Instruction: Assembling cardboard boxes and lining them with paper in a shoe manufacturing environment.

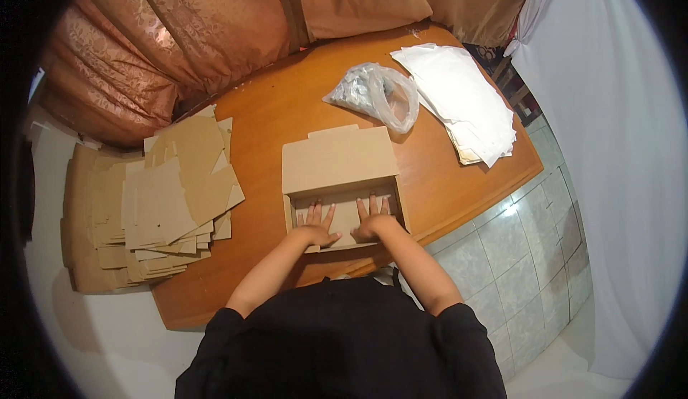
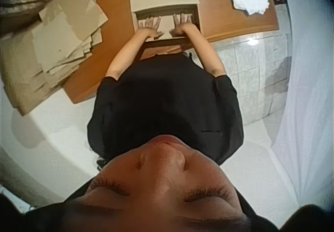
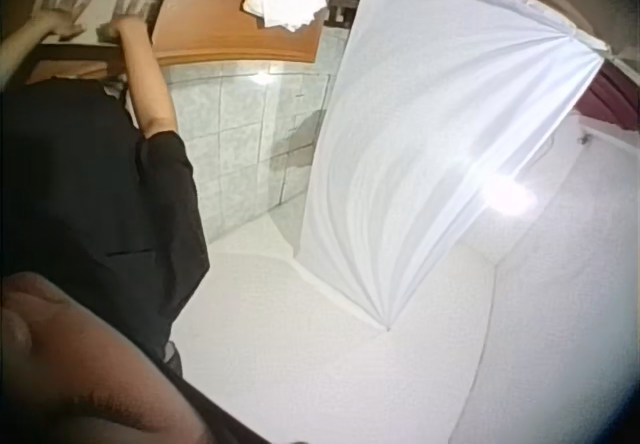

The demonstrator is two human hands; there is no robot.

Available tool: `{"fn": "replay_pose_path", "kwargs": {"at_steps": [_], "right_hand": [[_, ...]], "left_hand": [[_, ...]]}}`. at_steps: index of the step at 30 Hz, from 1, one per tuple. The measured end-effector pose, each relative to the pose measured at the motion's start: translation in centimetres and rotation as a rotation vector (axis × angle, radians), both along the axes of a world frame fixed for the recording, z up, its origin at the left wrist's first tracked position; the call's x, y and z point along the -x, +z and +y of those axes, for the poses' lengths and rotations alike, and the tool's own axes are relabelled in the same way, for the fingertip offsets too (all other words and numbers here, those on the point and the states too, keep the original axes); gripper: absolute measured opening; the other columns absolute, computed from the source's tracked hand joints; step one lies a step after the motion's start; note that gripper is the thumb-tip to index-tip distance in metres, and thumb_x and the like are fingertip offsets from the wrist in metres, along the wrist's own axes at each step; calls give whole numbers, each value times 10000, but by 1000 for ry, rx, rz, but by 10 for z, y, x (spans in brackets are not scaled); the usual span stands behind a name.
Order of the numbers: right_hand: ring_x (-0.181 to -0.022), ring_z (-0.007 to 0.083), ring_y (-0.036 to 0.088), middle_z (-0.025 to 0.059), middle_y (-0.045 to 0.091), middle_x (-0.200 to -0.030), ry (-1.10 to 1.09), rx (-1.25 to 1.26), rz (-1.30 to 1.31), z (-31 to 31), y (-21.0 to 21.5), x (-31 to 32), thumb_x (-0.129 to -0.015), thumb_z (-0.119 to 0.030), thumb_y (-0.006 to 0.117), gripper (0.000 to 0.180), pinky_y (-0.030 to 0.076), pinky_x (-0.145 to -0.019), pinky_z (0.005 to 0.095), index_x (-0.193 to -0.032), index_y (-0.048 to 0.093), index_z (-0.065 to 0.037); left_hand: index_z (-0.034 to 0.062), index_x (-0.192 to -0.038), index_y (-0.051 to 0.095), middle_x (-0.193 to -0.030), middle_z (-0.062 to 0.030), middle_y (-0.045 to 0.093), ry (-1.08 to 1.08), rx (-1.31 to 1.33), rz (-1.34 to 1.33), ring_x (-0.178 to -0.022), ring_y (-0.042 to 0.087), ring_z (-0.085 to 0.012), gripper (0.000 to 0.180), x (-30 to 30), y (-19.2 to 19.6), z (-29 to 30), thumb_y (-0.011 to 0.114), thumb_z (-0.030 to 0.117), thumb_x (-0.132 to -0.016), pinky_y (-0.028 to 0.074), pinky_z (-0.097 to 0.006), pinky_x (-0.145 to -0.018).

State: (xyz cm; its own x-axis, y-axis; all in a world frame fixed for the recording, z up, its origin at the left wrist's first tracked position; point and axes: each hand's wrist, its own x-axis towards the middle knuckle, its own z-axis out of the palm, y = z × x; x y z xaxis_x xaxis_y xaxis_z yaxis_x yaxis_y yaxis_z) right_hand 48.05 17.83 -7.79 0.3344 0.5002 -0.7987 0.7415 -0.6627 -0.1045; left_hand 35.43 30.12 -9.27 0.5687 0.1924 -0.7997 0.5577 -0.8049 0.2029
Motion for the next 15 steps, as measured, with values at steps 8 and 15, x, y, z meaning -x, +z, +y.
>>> {"fn": "replay_pose_path", "kwargs": {"at_steps": [8,15], "right_hand": [[-1382,405,-85,176,-39,-1513,-42,-79,9,8,0,-7,-843,-570,478,887,100,-1082,577,-1463,7,-145],[-1290,359,366,244,389,-1376,-377,-781,559,-16,18,-34,-883,-397,536,670,303,-1043,453,-1400,304,-41]], "left_hand": [[225,-1463,-112,-1507,-166,-181,-13,8,1,-1397,-146,-334,957,-3,-3,0,399,698,-807,-13,-575,-1077],[181,-1472,-60,-1513,-213,-86,50,87,-111,-1397,-83,-381,943,-7,-1,7,378,702,-820,0,-555,-1089]]}}
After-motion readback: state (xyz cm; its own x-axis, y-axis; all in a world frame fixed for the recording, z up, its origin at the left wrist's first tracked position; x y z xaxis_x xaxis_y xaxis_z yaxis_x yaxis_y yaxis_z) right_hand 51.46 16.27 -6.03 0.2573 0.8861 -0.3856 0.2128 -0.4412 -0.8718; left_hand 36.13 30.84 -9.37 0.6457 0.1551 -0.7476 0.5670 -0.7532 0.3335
